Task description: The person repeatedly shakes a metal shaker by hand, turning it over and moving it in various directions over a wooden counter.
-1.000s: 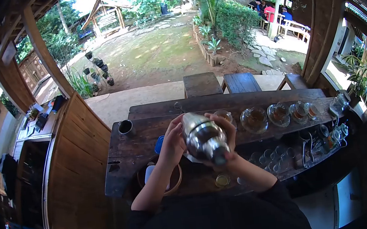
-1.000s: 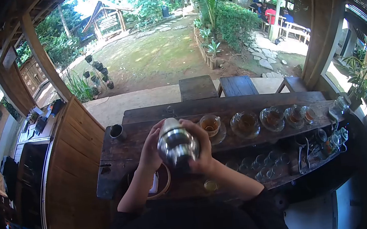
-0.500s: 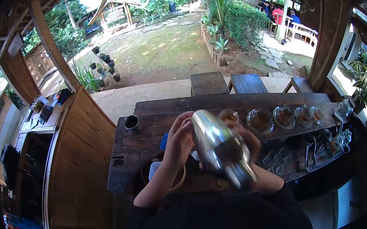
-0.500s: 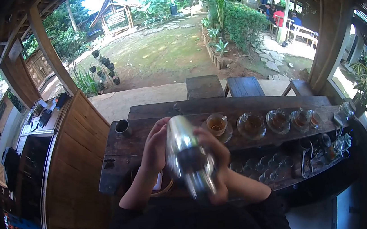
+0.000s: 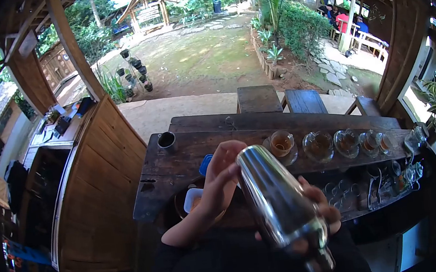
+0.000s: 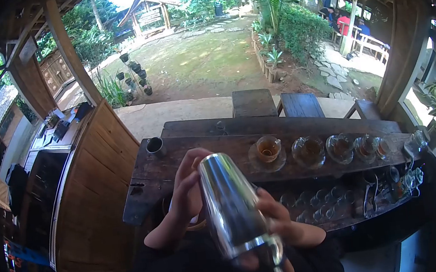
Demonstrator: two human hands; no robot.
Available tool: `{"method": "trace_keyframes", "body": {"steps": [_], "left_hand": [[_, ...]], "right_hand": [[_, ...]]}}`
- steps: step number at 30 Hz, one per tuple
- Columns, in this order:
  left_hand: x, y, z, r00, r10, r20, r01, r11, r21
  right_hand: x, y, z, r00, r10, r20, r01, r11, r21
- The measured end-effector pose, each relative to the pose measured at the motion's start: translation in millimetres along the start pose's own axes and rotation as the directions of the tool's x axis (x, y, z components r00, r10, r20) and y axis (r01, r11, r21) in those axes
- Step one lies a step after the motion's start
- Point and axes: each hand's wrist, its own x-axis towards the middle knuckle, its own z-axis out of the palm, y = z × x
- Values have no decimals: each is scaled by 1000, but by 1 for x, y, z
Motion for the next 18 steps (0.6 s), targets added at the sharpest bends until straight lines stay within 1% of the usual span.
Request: {"method": "trace_keyframes", "body": {"steps": [1,3,4,5,7,8,9,10,11,12,13,14,15,16,17,18], "left_hand": [[0,0,-1,1000,4,-6,-4,1000,2],[-1,-7,-8,996,3,-85,0,999,36],[10,-18,-22,977,-125,-172,114,991,-72],[19,-40,-50,938,-230,-259,213,973,-92],[24,-57,-59,915,-201,-350,201,979,-36],[22,-56,-57,926,-186,-328,185,982,-36],[19,-44,-46,946,-164,-281,160,986,-36],[12,-29,-33,968,-100,-231,103,995,3],[5,-13,-20,983,-37,-177,45,998,39],[0,-5,-16,998,13,-59,-9,997,79],[-2,-6,-16,998,11,-63,-7,997,77],[-3,-7,-16,993,-18,-119,28,996,86],[-4,-9,-16,984,-45,-175,62,994,95],[5,-24,-30,961,-147,-236,156,988,19],[9,-50,-60,905,-295,-307,264,955,-137],[7,-53,-56,897,-330,-295,278,938,-206]], "right_hand": [[3,3,-4,1000,8,6,-8,1000,-8],[8,16,-12,1000,28,11,-28,999,-17],[39,22,-15,829,-540,146,551,741,-384],[73,24,-16,378,-809,451,835,88,-543],[78,31,-18,580,-777,247,655,264,-708],[74,25,-20,541,-764,352,825,401,-397],[60,25,-15,457,-802,386,860,286,-423],[48,33,-18,460,-799,388,860,290,-421],[33,41,-24,610,-697,378,772,413,-484],[18,48,-31,741,-571,353,659,518,-545],[6,54,-37,847,-428,315,527,601,-601],[0,57,-39,924,-273,267,382,657,-650],[16,54,-29,925,-272,267,381,657,-650],[47,47,-10,749,-603,275,601,445,-664],[65,41,1,461,-839,289,721,164,-673],[67,35,-2,465,-847,257,659,137,-739]]}}
